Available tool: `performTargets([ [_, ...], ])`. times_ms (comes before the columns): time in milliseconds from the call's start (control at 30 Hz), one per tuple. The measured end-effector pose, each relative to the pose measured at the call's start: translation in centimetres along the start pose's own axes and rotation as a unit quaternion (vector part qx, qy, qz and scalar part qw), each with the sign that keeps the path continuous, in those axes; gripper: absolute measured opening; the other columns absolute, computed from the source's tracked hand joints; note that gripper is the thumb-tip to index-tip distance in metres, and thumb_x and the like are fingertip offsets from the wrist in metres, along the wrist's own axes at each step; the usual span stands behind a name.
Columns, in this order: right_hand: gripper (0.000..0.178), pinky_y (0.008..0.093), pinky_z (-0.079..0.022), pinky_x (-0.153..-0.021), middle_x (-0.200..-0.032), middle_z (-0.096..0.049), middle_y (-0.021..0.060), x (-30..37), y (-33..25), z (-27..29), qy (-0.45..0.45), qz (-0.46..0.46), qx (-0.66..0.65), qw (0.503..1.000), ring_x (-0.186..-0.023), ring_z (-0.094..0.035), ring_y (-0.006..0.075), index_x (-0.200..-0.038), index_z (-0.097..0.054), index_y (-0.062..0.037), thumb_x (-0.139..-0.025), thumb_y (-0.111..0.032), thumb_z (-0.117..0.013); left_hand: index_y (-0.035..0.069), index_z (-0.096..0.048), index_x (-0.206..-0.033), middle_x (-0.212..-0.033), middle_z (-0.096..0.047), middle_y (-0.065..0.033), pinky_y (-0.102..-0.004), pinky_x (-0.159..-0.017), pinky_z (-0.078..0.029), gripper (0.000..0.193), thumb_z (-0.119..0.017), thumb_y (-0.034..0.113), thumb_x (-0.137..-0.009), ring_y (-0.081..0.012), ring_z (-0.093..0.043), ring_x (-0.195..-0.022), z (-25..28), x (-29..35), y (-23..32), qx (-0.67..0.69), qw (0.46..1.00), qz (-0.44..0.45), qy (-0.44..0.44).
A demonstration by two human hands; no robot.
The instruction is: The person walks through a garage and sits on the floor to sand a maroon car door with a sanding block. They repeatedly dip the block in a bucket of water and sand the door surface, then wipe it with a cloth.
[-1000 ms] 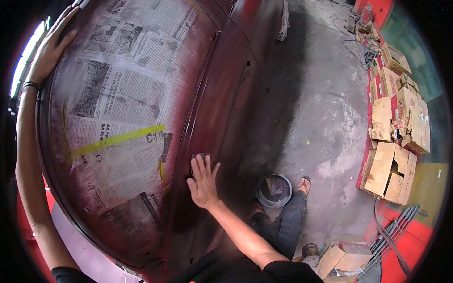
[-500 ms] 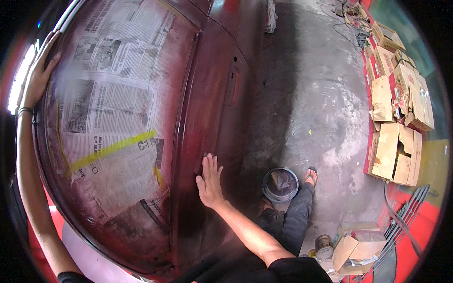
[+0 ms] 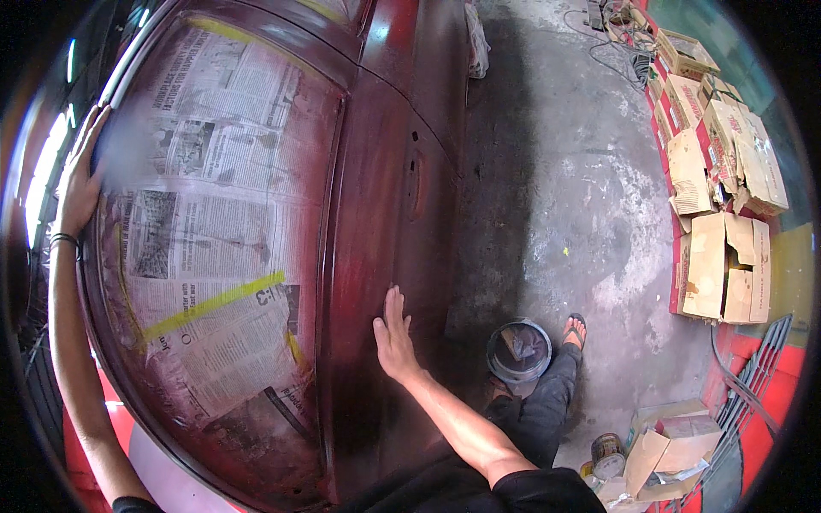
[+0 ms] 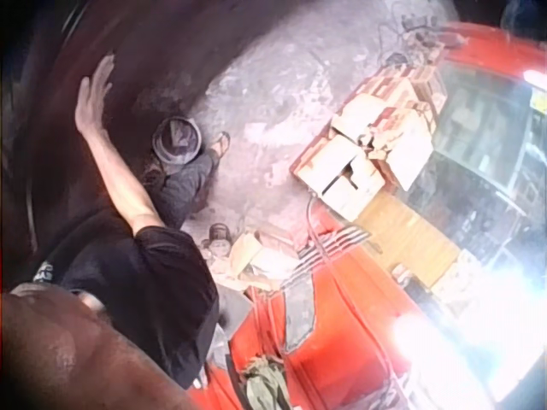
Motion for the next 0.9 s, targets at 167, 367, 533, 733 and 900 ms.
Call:
performTargets([
  [167, 0.077, 0.0647, -0.005, -0.129, -0.180, -0.002, 0.0179, -14.9, -3.8, 8.0, 0.061, 0.051, 0.028, 0.996, -0.166, -0.001, 0.0377, -0.172, -0.002, -0.0066, -0.115, -0.053, -0.027, 0.027, -0.042, -0.166, -0.176, -0.030, -0.0073, -0.0506, -0.132, -0.024, 0.065, -0.058, 0.049, -0.106, -0.0308, -0.029, -0.162, 0.3, -0.8, 0.7, 0.012, 1.000, -0.009, -0.002],
  [367, 0.072, 0.0639, -0.005, -0.129, -0.180, -0.002, 0.0179, -12.7, -5.1, 7.0, 0.087, 0.097, 0.027, 0.991, -0.166, -0.003, 0.0375, -0.172, -0.005, -0.0065, -0.117, -0.044, -0.031, 0.025, -0.043, -0.165, -0.175, -0.032, -0.0087, -0.0478, -0.132, -0.024, 0.062, -0.059, 0.039, -0.107, -0.0316, -0.031, -0.161, 1.2, -0.5, 2.2, 0.038, 0.999, -0.013, -0.010],
  [533, 0.073, 0.0658, -0.004, -0.129, -0.181, 0.002, 0.0168, -2.2, -3.6, 1.4, 0.010, 0.058, 0.052, 0.997, -0.165, 0.004, 0.0406, -0.173, -0.003, -0.0087, -0.116, -0.046, -0.030, 0.024, -0.044, -0.165, -0.174, -0.033, -0.0090, -0.0458, -0.131, -0.027, 0.062, -0.062, 0.032, -0.106, -0.0319, -0.035, -0.159, 1.6, 0.2, 2.9, 0.080, 0.997, 0.005, -0.019],
  [733, 0.076, 0.0634, -0.007, -0.130, -0.181, -0.002, 0.0149, -23.9, -8.4, 13.3, 0.092, 0.160, 0.062, 0.981, -0.167, -0.003, 0.0311, -0.172, -0.007, -0.0089, -0.115, -0.055, -0.025, 0.021, -0.046, -0.163, -0.174, -0.035, -0.0097, -0.0457, -0.129, -0.031, 0.063, -0.064, 0.034, -0.104, -0.0333, -0.037, -0.158, 3.0, -1.5, 3.8, 0.102, 0.995, 0.002, 0.002],
  [900, 0.071, 0.0660, -0.014, -0.128, -0.181, -0.006, 0.0151, -20.9, -9.2, 10.6, 0.080, 0.164, 0.095, 0.979, -0.166, -0.007, 0.0371, -0.173, -0.010, -0.0116, -0.116, -0.046, -0.033, 0.020, -0.046, -0.163, -0.173, -0.036, -0.0126, -0.0458, -0.130, -0.028, 0.063, -0.064, 0.033, -0.104, -0.0341, -0.036, -0.158, 2.7, -0.7, 4.0, 0.112, 0.993, 0.017, -0.019],
])
Point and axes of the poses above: each hand's wrist, its own x-axis away from the middle knuckle, its own z-axis out of the back of the hand, y = z × x, the point moved 10 cm from there along -x, towards the middle knuckle
